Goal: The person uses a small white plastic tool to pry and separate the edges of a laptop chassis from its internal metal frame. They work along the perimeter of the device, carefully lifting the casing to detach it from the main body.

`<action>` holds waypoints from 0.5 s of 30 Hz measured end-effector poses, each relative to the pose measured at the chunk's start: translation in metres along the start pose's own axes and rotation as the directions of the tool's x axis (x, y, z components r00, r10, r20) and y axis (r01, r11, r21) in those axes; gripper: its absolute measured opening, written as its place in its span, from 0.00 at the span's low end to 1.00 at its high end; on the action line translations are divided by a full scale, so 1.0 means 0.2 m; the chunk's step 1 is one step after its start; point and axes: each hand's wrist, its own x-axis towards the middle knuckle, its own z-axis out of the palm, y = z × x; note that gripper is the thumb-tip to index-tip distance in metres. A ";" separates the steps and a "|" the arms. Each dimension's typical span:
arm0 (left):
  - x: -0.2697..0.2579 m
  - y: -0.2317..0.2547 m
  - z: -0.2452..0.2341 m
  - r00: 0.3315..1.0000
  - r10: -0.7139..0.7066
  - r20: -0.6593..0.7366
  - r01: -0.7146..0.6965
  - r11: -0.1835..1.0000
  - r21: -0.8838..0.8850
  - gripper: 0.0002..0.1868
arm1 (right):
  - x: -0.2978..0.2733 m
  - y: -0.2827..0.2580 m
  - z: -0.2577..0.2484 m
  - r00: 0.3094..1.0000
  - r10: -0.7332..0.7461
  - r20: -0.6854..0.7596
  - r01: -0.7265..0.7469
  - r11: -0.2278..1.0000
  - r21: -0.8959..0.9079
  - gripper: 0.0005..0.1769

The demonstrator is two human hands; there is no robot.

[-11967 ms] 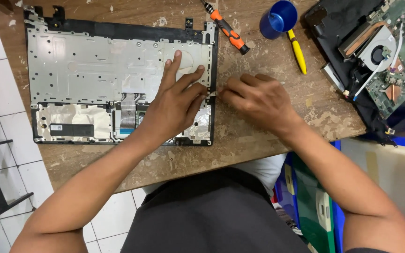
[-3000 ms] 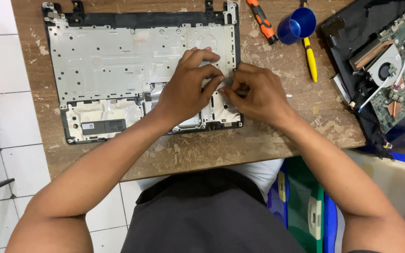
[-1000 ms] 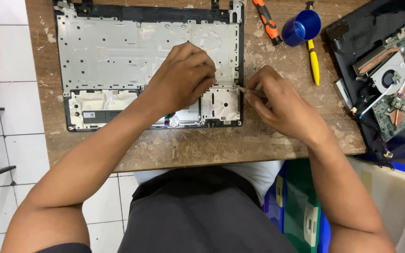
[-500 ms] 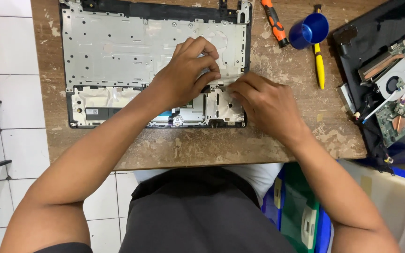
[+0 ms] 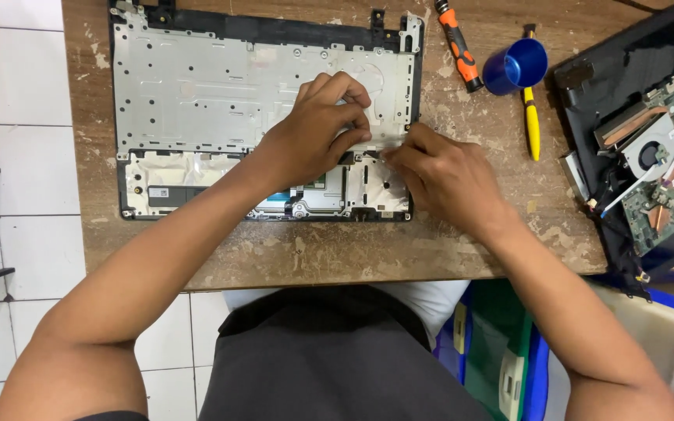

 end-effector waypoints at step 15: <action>-0.02 0.01 0.01 0.995 0.056 -0.084 -0.057 0.998 -0.005 0.06 | 0.06 -0.16 -0.03 0.916 0.348 0.199 -0.400 0.764 0.506 0.04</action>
